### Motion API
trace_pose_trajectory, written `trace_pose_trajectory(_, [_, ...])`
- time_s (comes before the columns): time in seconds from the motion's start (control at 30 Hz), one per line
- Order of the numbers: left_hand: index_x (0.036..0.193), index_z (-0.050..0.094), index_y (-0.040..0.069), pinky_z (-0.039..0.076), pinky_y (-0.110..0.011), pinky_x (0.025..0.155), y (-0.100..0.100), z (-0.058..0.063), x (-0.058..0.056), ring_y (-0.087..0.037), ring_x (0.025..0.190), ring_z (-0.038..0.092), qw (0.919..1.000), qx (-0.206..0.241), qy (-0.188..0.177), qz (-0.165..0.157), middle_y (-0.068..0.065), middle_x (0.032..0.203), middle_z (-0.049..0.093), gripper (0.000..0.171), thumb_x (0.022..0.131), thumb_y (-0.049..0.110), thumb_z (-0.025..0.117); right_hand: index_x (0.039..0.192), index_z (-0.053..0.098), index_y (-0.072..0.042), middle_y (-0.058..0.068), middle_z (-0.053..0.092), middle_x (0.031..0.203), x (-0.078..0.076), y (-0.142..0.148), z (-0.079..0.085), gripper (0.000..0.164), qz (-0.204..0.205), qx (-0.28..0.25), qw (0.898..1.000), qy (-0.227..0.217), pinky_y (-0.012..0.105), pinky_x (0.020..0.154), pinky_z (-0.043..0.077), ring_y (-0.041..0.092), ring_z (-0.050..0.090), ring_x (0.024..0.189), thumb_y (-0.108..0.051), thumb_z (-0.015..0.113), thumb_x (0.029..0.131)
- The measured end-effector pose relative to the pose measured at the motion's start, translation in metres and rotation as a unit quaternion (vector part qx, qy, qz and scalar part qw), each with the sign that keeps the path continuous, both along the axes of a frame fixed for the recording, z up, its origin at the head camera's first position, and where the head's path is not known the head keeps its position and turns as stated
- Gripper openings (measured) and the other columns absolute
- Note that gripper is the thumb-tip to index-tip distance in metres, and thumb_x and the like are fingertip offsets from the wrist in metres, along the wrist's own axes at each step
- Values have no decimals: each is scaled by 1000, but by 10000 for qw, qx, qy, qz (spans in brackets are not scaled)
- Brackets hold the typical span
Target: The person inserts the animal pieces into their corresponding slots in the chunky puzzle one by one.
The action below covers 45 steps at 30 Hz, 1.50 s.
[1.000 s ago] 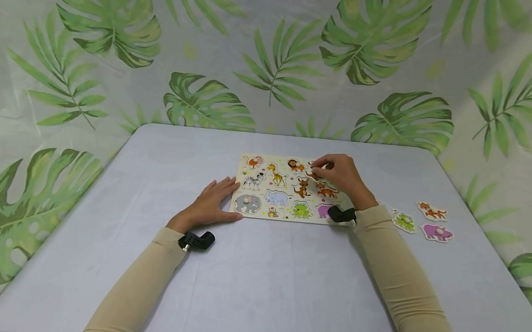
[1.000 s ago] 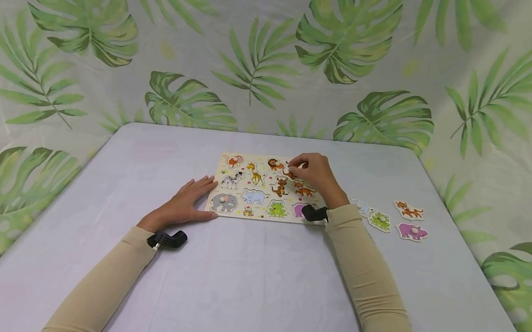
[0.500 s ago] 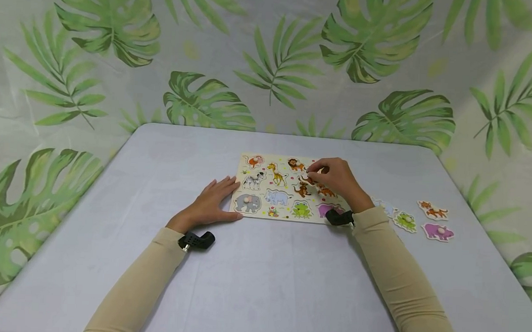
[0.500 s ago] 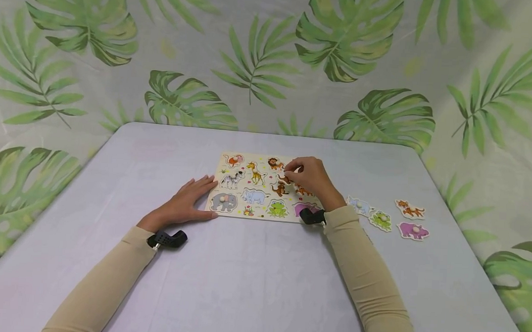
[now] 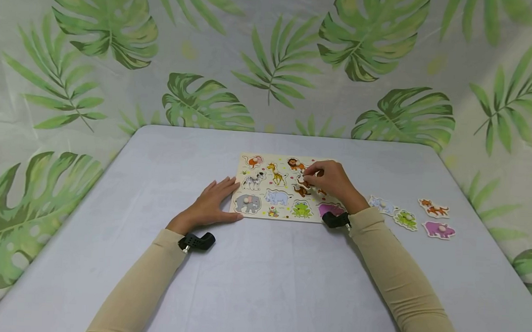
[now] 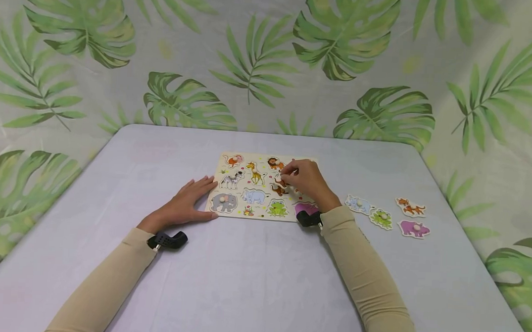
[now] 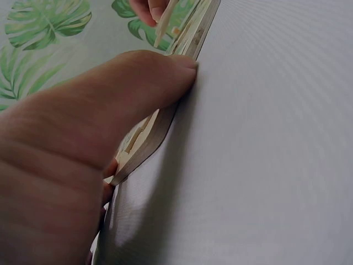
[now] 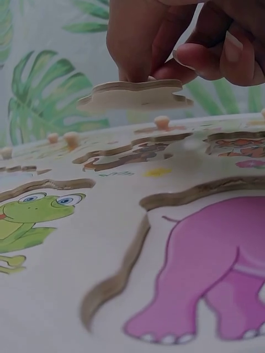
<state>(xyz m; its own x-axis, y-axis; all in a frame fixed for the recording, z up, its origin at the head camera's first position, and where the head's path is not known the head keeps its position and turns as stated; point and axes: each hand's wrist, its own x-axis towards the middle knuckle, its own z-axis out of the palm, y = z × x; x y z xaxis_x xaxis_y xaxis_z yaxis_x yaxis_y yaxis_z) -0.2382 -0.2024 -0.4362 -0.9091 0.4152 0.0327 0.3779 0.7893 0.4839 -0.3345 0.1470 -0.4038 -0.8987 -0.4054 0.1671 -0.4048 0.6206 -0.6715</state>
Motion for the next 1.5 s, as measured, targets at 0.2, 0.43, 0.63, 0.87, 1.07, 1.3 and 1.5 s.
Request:
trace_pose_trajectory(0.2, [152,29,10,0,-41,119,0,0,0,-22,148,10,10000,41,-7,-7,-6,160,20,95,79,55,71,94,75,-11,6,71,89,1,-2,-2,11,101,11,9999,-93,33,56,50,19,61,70,-19,72,88])
trace_pose_trajectory(0.43, [153,28,11,0,-40,119,0,1,1,-21,148,10,10000,-27,-45,-8,-6,160,19,95,80,56,70,93,75,-12,4,70,89,3,-3,-4,10,124,134,9997,-177,33,60,50,19,61,74,-20,72,88])
trace_pose_trajectory(0.63, [153,28,11,0,-40,119,1,2,1,-22,148,10,10000,-15,-57,-14,-6,160,19,95,80,56,70,93,75,-11,5,70,89,4,-5,-3,10,74,140,9995,-263,33,63,51,19,62,76,-18,73,87])
trace_pose_trajectory(0.87, [153,28,10,0,-41,119,0,0,0,-22,148,10,10000,19,-38,-17,-6,160,19,95,80,55,70,92,75,-9,5,71,87,3,-7,-4,10,78,172,9995,-246,33,64,50,19,61,74,-17,73,87])
trace_pose_trajectory(1.07, [153,29,10,0,-40,119,0,2,1,-21,148,10,10000,-20,-58,-6,-6,160,19,95,80,56,70,91,76,-10,5,71,88,2,-8,-6,10,83,261,9993,-265,32,61,48,18,60,73,-18,73,87])
trace_pose_trajectory(1.3, [153,28,10,0,-40,119,1,4,2,-22,148,9,10000,-13,-77,-9,-6,160,19,96,80,56,70,91,76,-9,4,71,87,4,-10,-4,9,77,271,9994,-209,32,65,50,18,62,75,-16,74,85])
trace_pose_trajectory(1.5, [152,29,10,0,-40,119,1,1,1,-22,148,10,10000,-9,-51,-1,-6,160,20,95,80,56,70,91,76,-8,4,71,86,4,-10,-7,9,158,255,9994,-175,33,66,51,18,62,74,-14,74,85])
